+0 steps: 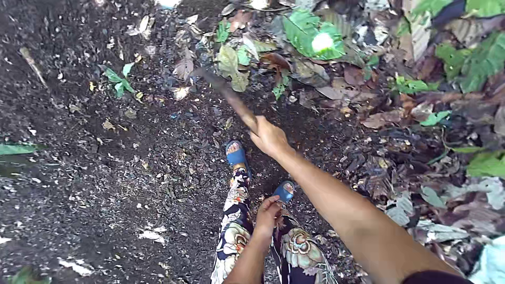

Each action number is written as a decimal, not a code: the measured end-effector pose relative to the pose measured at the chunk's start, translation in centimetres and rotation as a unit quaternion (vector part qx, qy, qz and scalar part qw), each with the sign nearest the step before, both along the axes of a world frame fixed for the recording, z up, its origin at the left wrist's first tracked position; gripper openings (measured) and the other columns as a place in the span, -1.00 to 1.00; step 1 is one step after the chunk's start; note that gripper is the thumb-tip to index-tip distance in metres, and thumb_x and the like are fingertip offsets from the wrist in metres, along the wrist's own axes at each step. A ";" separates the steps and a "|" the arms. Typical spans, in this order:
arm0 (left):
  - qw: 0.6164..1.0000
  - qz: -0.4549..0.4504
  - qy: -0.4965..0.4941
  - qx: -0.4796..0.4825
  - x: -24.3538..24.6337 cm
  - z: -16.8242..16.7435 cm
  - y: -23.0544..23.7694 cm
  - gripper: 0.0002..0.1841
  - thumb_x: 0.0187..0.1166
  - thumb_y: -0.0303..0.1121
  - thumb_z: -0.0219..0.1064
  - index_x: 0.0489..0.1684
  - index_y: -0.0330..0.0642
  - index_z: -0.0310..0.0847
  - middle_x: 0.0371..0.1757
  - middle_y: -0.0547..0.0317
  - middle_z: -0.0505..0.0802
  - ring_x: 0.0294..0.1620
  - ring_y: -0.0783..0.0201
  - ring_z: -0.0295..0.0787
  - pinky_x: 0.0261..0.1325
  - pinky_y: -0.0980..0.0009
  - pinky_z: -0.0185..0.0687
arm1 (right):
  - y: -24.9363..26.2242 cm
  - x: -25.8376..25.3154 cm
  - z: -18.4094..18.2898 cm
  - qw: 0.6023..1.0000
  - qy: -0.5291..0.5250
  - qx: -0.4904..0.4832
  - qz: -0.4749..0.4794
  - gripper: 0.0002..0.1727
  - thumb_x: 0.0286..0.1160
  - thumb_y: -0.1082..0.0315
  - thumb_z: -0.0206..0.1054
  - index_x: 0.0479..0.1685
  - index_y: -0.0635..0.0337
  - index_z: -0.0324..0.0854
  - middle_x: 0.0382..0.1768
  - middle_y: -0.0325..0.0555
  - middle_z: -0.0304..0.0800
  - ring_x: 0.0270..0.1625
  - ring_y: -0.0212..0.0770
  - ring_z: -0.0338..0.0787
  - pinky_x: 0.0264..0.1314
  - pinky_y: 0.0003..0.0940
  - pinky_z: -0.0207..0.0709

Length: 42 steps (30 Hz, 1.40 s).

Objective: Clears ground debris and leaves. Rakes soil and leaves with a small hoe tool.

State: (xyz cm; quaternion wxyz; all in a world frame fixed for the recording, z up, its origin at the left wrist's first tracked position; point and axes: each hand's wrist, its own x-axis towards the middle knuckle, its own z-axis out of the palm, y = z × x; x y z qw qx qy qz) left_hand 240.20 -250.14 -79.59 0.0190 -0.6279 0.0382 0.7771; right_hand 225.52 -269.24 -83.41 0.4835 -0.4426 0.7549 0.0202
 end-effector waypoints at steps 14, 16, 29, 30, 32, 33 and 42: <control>0.991 0.125 0.024 0.049 2.1 -0.1 -8.9 -0.65 0.81 -0.38 0.11 0.49 -0.21 0.53 0.24 -0.07 0.77 0.08 0.12 0.78 0.12 0.17 0.71 | -7.3 -13.3 -7.7 0.940 0.235 0.097 0.227 -0.41 0.65 0.47 0.27 0.67 0.12 0.29 0.31 0.46 0.64 0.21 0.57 0.72 0.07 0.58 0.58; 0.991 0.122 0.030 0.056 1.8 0.0 -9.4 -0.64 0.81 -0.37 0.12 0.50 -0.19 0.52 0.23 -0.06 0.77 0.08 0.11 0.78 0.12 0.15 0.71 | -3.3 -20.6 -3.1 0.909 0.310 0.176 0.214 -0.27 0.50 0.48 0.43 0.70 0.19 0.24 0.29 0.56 0.61 0.18 0.66 0.70 0.01 0.63 0.55; 0.992 0.118 0.001 0.038 -0.3 0.2 -9.9 -0.65 0.82 -0.39 0.09 0.48 -0.25 0.52 0.19 -0.09 0.79 0.04 0.09 0.79 0.08 0.17 0.72 | -6.4 -14.6 5.1 0.949 0.270 0.153 0.050 -0.41 0.60 0.23 0.37 0.55 0.31 0.36 0.10 0.50 0.74 0.13 0.57 0.76 0.09 0.57 0.53; 0.993 0.117 -0.006 0.032 -0.5 0.2 -9.6 -0.65 0.82 -0.39 0.09 0.48 -0.25 0.52 0.18 -0.09 0.79 0.03 0.09 0.80 0.07 0.18 0.72 | -8.5 -13.0 3.2 0.960 0.247 0.114 0.067 -0.41 0.57 0.24 0.40 0.53 0.29 0.40 0.10 0.47 0.75 0.11 0.55 0.77 0.06 0.58 0.54; 0.993 0.113 -0.020 0.022 -1.2 0.0 -9.0 -0.65 0.82 -0.40 0.09 0.49 -0.24 0.52 0.18 -0.10 0.80 0.02 0.09 0.80 0.05 0.19 0.73 | -13.1 -9.9 -0.8 0.971 0.208 0.052 0.110 -0.43 0.54 0.31 0.37 0.54 0.25 0.41 0.19 0.40 0.75 0.17 0.49 0.77 0.08 0.54 0.55; 0.994 0.108 -0.024 0.019 -1.6 0.0 -8.7 -0.65 0.82 -0.41 0.09 0.48 -0.25 0.52 0.18 -0.10 0.80 0.02 0.10 0.81 0.05 0.20 0.73 | -15.2 -8.8 -2.8 0.973 0.192 0.027 0.126 -0.43 0.53 0.36 0.36 0.55 0.23 0.40 0.24 0.39 0.72 0.20 0.48 0.76 0.10 0.51 0.55; 0.996 0.084 -0.040 -0.014 -5.2 -0.7 -6.7 -0.67 0.79 -0.40 0.13 0.43 -0.22 0.58 0.18 -0.05 0.82 0.04 0.10 0.80 0.09 0.18 0.73 | -4.9 -27.0 -9.5 0.956 0.264 0.079 0.097 -0.30 0.52 0.53 0.34 0.70 0.18 0.22 0.26 0.54 0.64 0.20 0.65 0.70 0.02 0.62 0.55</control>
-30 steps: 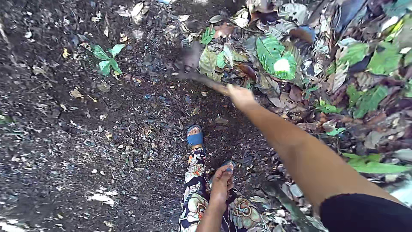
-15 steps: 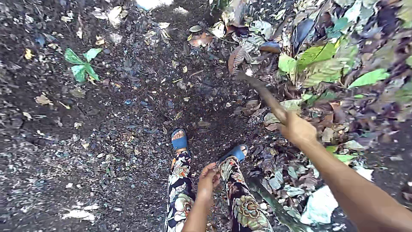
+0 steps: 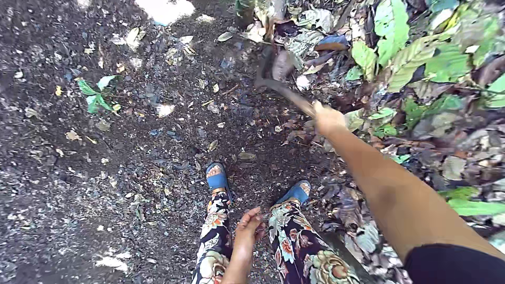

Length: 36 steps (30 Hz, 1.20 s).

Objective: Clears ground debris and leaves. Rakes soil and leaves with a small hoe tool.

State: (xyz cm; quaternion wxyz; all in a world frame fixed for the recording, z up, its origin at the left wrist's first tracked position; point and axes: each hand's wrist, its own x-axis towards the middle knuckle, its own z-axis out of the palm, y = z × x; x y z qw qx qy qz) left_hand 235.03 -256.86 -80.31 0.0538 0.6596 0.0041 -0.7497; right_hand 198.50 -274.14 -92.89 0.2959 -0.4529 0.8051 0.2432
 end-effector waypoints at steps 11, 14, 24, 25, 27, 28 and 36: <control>1.000 0.010 -0.013 -0.010 -0.8 0.0 -0.4 -0.68 0.80 -0.42 0.10 0.41 -0.25 0.57 0.13 -0.07 0.81 -0.02 0.09 0.80 0.04 0.18 0.73 | 13.6 -10.5 16.3 0.979 0.134 0.041 -0.148 -0.40 0.57 0.25 0.35 0.55 0.34 0.37 0.23 0.58 0.67 0.26 0.63 0.68 0.16 0.64 0.42; 1.000 0.012 -0.025 -0.005 -0.7 0.0 -0.4 -0.67 0.80 -0.41 0.11 0.42 -0.24 0.58 0.16 -0.08 0.81 0.01 0.09 0.80 0.07 0.17 0.73 | 5.1 -5.5 13.6 0.993 0.056 -0.036 -0.100 -0.44 0.61 0.14 0.33 0.41 0.38 0.45 0.23 0.54 0.66 0.23 0.59 0.69 0.09 0.62 0.44; 0.999 0.025 -0.041 -0.024 -1.1 -0.3 -0.7 -0.66 0.78 -0.42 0.12 0.43 -0.26 0.58 0.19 -0.07 0.82 0.05 0.09 0.82 0.09 0.17 0.75 | -12.6 -0.6 0.1 0.999 -0.001 -0.034 -0.019 -0.26 0.53 0.23 0.42 0.67 0.27 0.23 0.28 0.50 0.68 0.32 0.55 0.69 0.20 0.57 0.50; 0.999 0.024 -0.041 -0.022 -1.2 -0.3 -0.5 -0.66 0.77 -0.42 0.12 0.43 -0.26 0.58 0.19 -0.07 0.81 0.04 0.10 0.81 0.08 0.18 0.75 | -10.5 -2.7 0.0 0.999 0.000 -0.041 -0.036 -0.24 0.51 0.25 0.44 0.68 0.30 0.21 0.26 0.54 0.67 0.29 0.58 0.69 0.17 0.60 0.49; 0.999 0.021 -0.039 -0.019 -1.6 -0.4 -0.3 -0.66 0.77 -0.42 0.12 0.42 -0.26 0.58 0.20 -0.07 0.80 0.04 0.10 0.81 0.06 0.18 0.74 | -5.2 -7.7 1.5 0.998 0.036 -0.022 -0.049 -0.27 0.55 0.25 0.42 0.65 0.33 0.21 0.22 0.56 0.67 0.24 0.60 0.71 0.11 0.61 0.52; 0.999 0.019 -0.038 -0.017 -1.8 -0.4 -0.2 -0.66 0.77 -0.42 0.13 0.42 -0.26 0.58 0.20 -0.07 0.80 0.04 0.10 0.80 0.06 0.17 0.74 | -2.5 -10.2 2.9 0.997 0.056 -0.005 -0.061 -0.27 0.57 0.25 0.41 0.65 0.35 0.19 0.20 0.61 0.66 0.22 0.65 0.70 0.09 0.64 0.50; 0.999 -0.016 -0.031 -0.013 -2.3 -0.4 0.2 -0.65 0.79 -0.40 0.08 0.45 -0.26 0.55 0.16 -0.10 0.81 0.01 0.08 0.81 0.03 0.16 0.74 | 18.9 -23.0 13.6 0.947 0.172 0.145 -0.232 -0.19 0.56 0.09 0.38 0.63 0.51 0.23 0.40 0.66 0.52 0.45 0.61 0.56 0.34 0.63 0.38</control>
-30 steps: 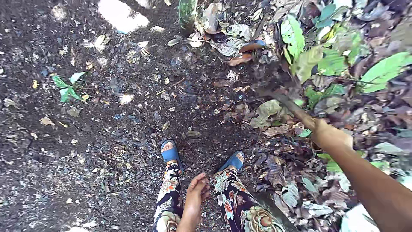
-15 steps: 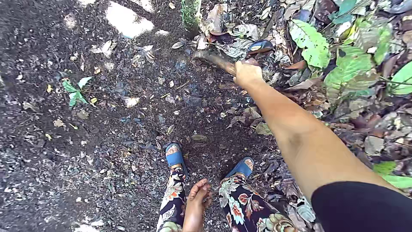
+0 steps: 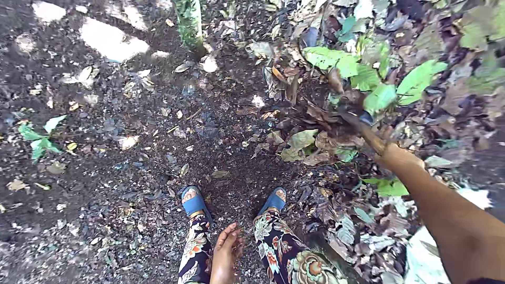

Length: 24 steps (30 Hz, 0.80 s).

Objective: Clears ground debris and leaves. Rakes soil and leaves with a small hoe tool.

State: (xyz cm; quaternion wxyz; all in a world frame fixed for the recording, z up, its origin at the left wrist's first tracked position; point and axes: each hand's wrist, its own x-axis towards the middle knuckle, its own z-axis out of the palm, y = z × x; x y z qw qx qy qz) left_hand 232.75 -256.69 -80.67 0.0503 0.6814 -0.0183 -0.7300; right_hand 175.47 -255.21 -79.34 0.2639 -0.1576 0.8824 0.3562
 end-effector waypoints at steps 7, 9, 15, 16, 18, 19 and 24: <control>1.000 -0.024 0.004 -0.002 0.1 0.0 1.6 -0.64 0.80 -0.41 0.06 0.48 -0.24 0.51 0.14 -0.08 0.82 -0.08 0.13 0.81 -0.04 0.21 0.74 | 1.8 12.3 5.8 0.994 -0.054 -0.085 -0.050 -0.29 0.63 0.12 0.32 0.66 0.34 0.24 0.25 0.52 0.67 0.26 0.53 0.71 0.25 0.53 0.50; 1.000 -0.022 -0.004 -0.005 0.1 0.0 1.8 -0.63 0.79 -0.40 0.05 0.49 -0.24 0.50 0.14 -0.07 0.81 -0.08 0.13 0.81 -0.02 0.22 0.75 | -1.9 17.6 4.3 0.985 -0.145 -0.094 -0.016 -0.32 0.63 0.13 0.31 0.65 0.29 0.29 0.26 0.41 0.71 0.25 0.43 0.75 0.26 0.47 0.53; 0.999 -0.017 -0.029 -0.019 0.0 -0.4 3.1 -0.62 0.77 -0.41 0.05 0.48 -0.25 0.51 0.20 -0.07 0.81 -0.02 0.14 0.82 0.04 0.22 0.75 | -13.0 33.8 -8.3 0.896 -0.362 -0.211 0.148 -0.53 0.56 0.18 0.37 0.40 0.15 0.52 0.17 0.19 0.80 0.17 0.26 0.82 0.12 0.35 0.63; 0.999 -0.015 -0.033 -0.020 -0.2 -0.5 3.4 -0.63 0.77 -0.41 0.06 0.47 -0.25 0.52 0.20 -0.07 0.81 -0.01 0.13 0.82 0.04 0.22 0.75 | -13.8 35.6 -10.2 0.885 -0.376 -0.218 0.169 -0.53 0.57 0.23 0.39 0.43 0.14 0.52 0.18 0.20 0.79 0.16 0.28 0.82 0.10 0.33 0.65; 0.999 -0.015 -0.038 -0.020 -0.5 -0.8 3.8 -0.63 0.77 -0.41 0.08 0.47 -0.25 0.52 0.22 -0.08 0.80 0.02 0.12 0.81 0.06 0.20 0.75 | -13.8 36.3 -12.6 0.879 -0.389 -0.200 0.191 -0.51 0.62 0.37 0.32 0.53 0.15 0.47 0.24 0.29 0.74 0.19 0.35 0.79 0.12 0.35 0.64; 0.999 -0.015 -0.042 -0.021 -0.7 -1.0 4.0 -0.64 0.78 -0.41 0.08 0.47 -0.25 0.53 0.22 -0.08 0.80 0.03 0.11 0.81 0.07 0.19 0.75 | -12.8 35.1 -13.4 0.882 -0.386 -0.184 0.197 -0.50 0.66 0.44 0.24 0.59 0.14 0.43 0.28 0.32 0.72 0.23 0.39 0.77 0.16 0.38 0.62; 0.998 -0.038 -0.045 -0.019 -1.9 -1.7 5.4 -0.65 0.76 -0.41 0.11 0.45 -0.24 0.56 0.19 -0.08 0.80 0.02 0.08 0.79 0.08 0.15 0.73 | 1.3 16.1 -13.3 0.927 -0.277 -0.116 0.224 -0.50 0.69 0.43 0.23 0.61 0.08 0.37 0.23 0.38 0.71 0.20 0.49 0.75 0.14 0.49 0.60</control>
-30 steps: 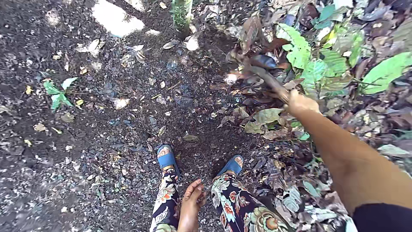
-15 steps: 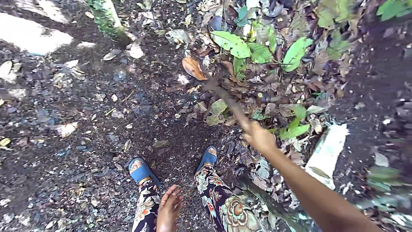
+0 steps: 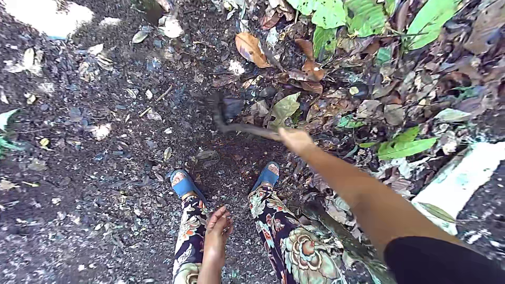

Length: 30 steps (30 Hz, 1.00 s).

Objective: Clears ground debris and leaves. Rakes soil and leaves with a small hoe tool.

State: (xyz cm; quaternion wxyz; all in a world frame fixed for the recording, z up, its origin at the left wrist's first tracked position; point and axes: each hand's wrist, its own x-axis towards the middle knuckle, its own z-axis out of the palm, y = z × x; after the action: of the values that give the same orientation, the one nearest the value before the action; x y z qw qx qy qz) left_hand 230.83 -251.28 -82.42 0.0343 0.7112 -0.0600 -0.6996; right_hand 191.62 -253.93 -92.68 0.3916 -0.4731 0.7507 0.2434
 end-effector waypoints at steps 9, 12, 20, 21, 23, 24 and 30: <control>0.998 -0.062 -0.018 -0.002 -3.3 -0.4 2.8 -0.62 0.77 -0.42 0.08 0.51 -0.23 0.49 0.25 -0.10 0.78 0.04 0.09 0.80 0.09 0.17 0.74 | 18.4 -25.0 17.5 0.924 0.304 0.182 -0.147 -0.50 0.63 0.39 0.33 0.49 0.36 0.35 0.10 0.63 0.68 0.15 0.70 0.69 -0.03 0.64 0.51; 0.996 -0.084 -0.020 -0.008 -3.9 0.0 4.2 -0.61 0.77 -0.41 0.09 0.53 -0.25 0.48 0.35 -0.11 0.73 0.14 0.08 0.78 0.17 0.14 0.72 | 19.5 -25.0 20.8 0.902 0.315 0.154 -0.251 -0.40 0.54 0.28 0.41 0.48 0.43 0.38 0.14 0.67 0.66 0.19 0.70 0.68 0.04 0.68 0.45; 0.984 -0.172 -0.010 -0.047 -5.1 2.6 4.8 -0.57 0.76 -0.39 0.02 0.56 -0.27 0.38 0.22 -0.03 0.76 0.00 0.22 0.79 0.10 0.23 0.73 | 10.7 -11.9 15.3 0.953 0.070 0.040 -0.292 -0.38 0.55 0.10 0.37 0.55 0.18 0.43 0.13 0.29 0.80 0.15 0.35 0.81 0.16 0.43 0.60; 0.983 -0.177 -0.014 -0.054 -5.4 3.0 4.7 -0.57 0.75 -0.39 0.03 0.56 -0.27 0.38 0.24 -0.03 0.75 0.02 0.22 0.78 0.12 0.22 0.73 | 9.6 -10.6 13.0 0.963 0.030 0.029 -0.266 -0.40 0.56 0.14 0.37 0.57 0.14 0.44 0.17 0.25 0.79 0.19 0.32 0.80 0.19 0.42 0.60; 0.979 -0.188 -0.020 -0.069 -6.0 3.8 4.4 -0.56 0.75 -0.38 0.04 0.57 -0.27 0.40 0.27 -0.03 0.75 0.08 0.22 0.78 0.15 0.22 0.73 | 9.4 -9.2 8.8 0.980 -0.027 0.012 -0.196 -0.51 0.58 0.23 0.35 0.47 0.11 0.50 0.17 0.25 0.79 0.21 0.34 0.79 0.17 0.42 0.60; 0.978 -0.194 -0.023 -0.078 -5.9 4.1 4.2 -0.56 0.75 -0.37 0.04 0.57 -0.26 0.42 0.26 -0.03 0.77 0.08 0.21 0.80 0.14 0.24 0.74 | 10.4 -9.3 7.4 0.984 -0.042 0.019 -0.171 -0.51 0.60 0.28 0.34 0.52 0.08 0.48 0.18 0.28 0.79 0.22 0.39 0.78 0.16 0.45 0.59; 0.977 -0.187 -0.048 -0.090 -5.8 4.5 4.3 -0.61 0.76 -0.39 0.06 0.51 -0.25 0.48 0.17 -0.01 0.81 -0.02 0.23 0.81 0.05 0.29 0.76 | 22.8 -21.5 10.6 0.965 0.099 0.142 -0.199 -0.41 0.59 0.34 0.36 0.61 0.22 0.38 0.15 0.50 0.73 0.15 0.58 0.74 0.06 0.59 0.55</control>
State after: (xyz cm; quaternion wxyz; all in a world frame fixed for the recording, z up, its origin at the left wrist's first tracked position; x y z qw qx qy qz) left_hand 225.07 -247.02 -77.90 -0.0358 0.7143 -0.2562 -0.6503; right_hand 170.16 -231.14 -82.09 0.4188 -0.2271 0.8225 0.3106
